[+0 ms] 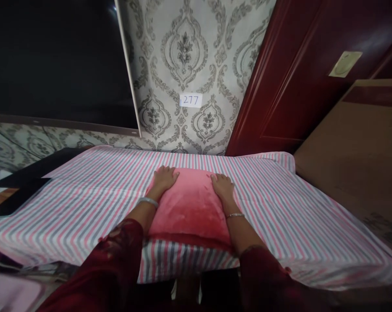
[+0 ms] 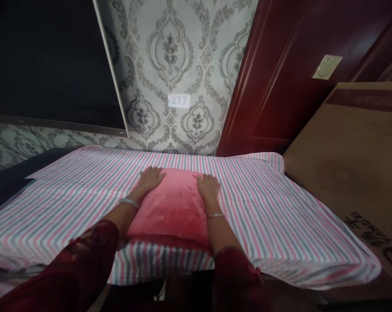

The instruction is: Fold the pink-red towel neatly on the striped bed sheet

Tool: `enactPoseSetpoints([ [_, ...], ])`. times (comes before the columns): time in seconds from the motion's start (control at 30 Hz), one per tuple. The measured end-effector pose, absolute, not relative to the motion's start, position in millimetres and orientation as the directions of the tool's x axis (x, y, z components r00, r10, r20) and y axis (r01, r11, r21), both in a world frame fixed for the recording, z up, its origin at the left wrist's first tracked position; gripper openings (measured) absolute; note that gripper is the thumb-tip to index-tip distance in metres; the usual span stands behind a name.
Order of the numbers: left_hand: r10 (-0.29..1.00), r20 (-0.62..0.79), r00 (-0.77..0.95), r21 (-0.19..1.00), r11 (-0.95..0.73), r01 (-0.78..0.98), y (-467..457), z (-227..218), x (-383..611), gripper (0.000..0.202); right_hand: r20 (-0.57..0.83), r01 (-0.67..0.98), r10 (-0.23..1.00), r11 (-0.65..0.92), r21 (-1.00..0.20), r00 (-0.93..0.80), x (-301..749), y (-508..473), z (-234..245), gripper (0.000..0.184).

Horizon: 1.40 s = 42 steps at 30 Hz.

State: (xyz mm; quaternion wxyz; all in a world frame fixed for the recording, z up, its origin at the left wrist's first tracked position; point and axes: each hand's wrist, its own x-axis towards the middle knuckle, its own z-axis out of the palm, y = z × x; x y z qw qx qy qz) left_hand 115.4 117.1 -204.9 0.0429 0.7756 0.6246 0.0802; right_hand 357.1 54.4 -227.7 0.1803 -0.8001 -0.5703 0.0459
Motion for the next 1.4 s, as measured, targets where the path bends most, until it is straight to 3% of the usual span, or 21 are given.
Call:
enactPoseSetpoints([
  [0.33,0.966,0.177,0.186,0.323,-0.236,0.917,130,-232,101,0.045,0.144,0.906,0.932,-0.273,-0.324,0.332,367,58,-242,0.056],
  [0.77,0.947,0.222,0.234,0.425,-0.310,0.851,151,-246,83,0.046,0.178,0.915,0.923,-0.284,-0.287,0.342,367,59,-245,0.051],
  [0.97,0.956,0.240,0.171,0.485,-0.271,0.832,150,-248,85,0.045,0.192,0.910,0.916,-0.289,-0.297,0.353,366,59,-246,0.050],
  [1.23,0.964,0.202,0.173,0.435,-0.246,0.866,135,-233,92,0.047,0.155,0.899,0.918,-0.305,-0.315,0.365,364,56,-242,0.053],
  [1.4,0.949,0.297,0.106,0.351,-0.211,0.912,118,-216,102,0.048,0.117,0.907,0.931,-0.302,-0.294,0.347,362,52,-234,0.054],
])
